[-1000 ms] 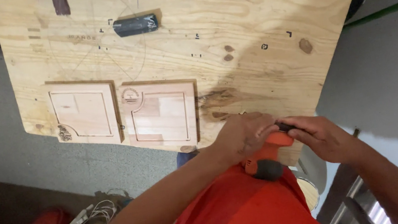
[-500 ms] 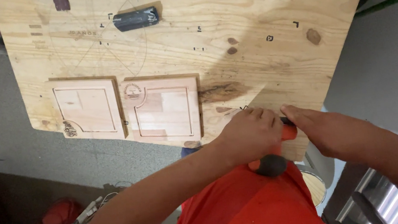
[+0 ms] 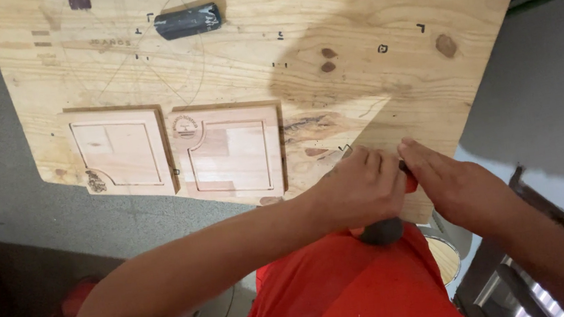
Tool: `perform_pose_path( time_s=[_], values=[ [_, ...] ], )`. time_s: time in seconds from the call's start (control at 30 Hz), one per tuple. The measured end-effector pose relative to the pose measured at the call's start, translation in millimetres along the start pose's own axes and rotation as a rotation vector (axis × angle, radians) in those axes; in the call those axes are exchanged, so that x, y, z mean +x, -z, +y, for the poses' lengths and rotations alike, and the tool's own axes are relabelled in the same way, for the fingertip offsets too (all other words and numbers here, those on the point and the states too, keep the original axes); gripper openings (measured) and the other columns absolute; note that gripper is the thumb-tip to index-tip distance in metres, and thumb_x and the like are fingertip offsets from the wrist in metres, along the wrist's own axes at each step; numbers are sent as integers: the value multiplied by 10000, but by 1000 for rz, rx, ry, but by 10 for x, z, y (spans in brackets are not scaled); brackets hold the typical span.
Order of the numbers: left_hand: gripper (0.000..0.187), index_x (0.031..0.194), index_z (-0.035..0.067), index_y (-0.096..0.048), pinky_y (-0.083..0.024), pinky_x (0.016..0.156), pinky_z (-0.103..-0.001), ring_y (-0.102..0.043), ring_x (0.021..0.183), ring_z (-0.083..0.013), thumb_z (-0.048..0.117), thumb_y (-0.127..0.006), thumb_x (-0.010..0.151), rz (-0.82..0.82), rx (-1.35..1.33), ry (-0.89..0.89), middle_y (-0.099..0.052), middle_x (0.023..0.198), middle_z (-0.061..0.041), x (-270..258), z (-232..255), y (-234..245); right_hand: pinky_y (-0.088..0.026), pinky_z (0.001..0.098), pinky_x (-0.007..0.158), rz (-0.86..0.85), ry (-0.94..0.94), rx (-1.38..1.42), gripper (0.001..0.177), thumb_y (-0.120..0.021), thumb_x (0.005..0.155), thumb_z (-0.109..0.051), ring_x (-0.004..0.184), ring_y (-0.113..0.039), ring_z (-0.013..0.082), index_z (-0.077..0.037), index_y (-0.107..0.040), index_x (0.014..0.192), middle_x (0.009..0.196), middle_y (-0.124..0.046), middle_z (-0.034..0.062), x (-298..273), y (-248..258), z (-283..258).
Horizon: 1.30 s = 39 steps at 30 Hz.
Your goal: The person uses an electric sander to smooth the surface of a small wooden panel on a workbench. They pause to remove and reattach the sanding pad, then resume sanding the same panel.
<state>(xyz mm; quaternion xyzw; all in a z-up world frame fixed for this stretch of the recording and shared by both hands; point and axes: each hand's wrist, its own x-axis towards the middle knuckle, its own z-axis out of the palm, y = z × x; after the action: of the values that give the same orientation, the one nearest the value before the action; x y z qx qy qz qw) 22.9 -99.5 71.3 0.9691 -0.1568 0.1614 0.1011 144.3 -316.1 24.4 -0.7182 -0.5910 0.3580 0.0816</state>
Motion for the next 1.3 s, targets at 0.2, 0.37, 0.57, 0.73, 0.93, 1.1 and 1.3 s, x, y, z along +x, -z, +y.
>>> perform_pose_path(
  time_s=[0.2,0.37,0.57,0.73,0.93,1.1,1.3],
  values=[
    [74,755,16,-651,-376,547,-360,-482,573,-240,-7,-582,764,-74,-14,-81,-538,683,-148,-19,-59,102,-646,457,757,104,116,-108,963,-580,734,140,1495,-413,383,25,-179,1603,1674,-276,264,-16,42,-117],
    [62,818,43,-672,-467,640,-400,-587,707,-312,77,-632,784,-140,-73,-153,-592,814,-170,-71,-110,183,-503,403,1031,-183,-57,111,990,-486,791,161,1590,-156,320,-47,-20,1639,1750,8,183,-3,256,-264],
    [153,895,7,-732,-606,739,-416,-692,812,-341,41,-596,956,-100,34,-164,-686,941,-250,-49,-33,237,-482,385,1009,-264,-228,644,678,-306,1006,-493,1282,-656,254,-160,-355,1594,1544,-568,54,170,844,-332],
    [213,1083,-43,-731,-608,807,-449,-697,889,-395,72,-571,1002,-143,-4,-154,-683,1025,-272,-122,-51,232,-536,242,724,-68,-233,648,512,-579,930,-425,867,-729,69,-230,-662,1396,1284,-775,-43,220,567,-137],
    [262,1139,-132,-661,-593,902,-523,-680,1013,-482,42,-547,979,-215,-395,-70,-605,1052,-320,-259,-140,192,-598,334,594,204,-307,953,283,-794,836,-125,673,-621,122,-82,-849,1110,791,-853,137,225,618,-324],
    [386,1287,-99,-621,-553,952,-606,-660,1077,-509,44,-680,934,-462,-929,305,-593,1202,-292,-144,-484,371,-641,386,699,191,-331,1091,298,-792,826,-60,789,-697,160,15,-824,1113,941,-861,210,223,597,-286],
    [361,1279,65,-713,-594,826,-394,-696,979,-240,342,-583,1088,-150,-1422,538,-716,1047,-187,-383,-386,-131,-643,405,719,200,-346,1145,293,-786,834,-34,821,-688,181,68,-809,1107,986,-845,234,251,608,-328]
  ],
)
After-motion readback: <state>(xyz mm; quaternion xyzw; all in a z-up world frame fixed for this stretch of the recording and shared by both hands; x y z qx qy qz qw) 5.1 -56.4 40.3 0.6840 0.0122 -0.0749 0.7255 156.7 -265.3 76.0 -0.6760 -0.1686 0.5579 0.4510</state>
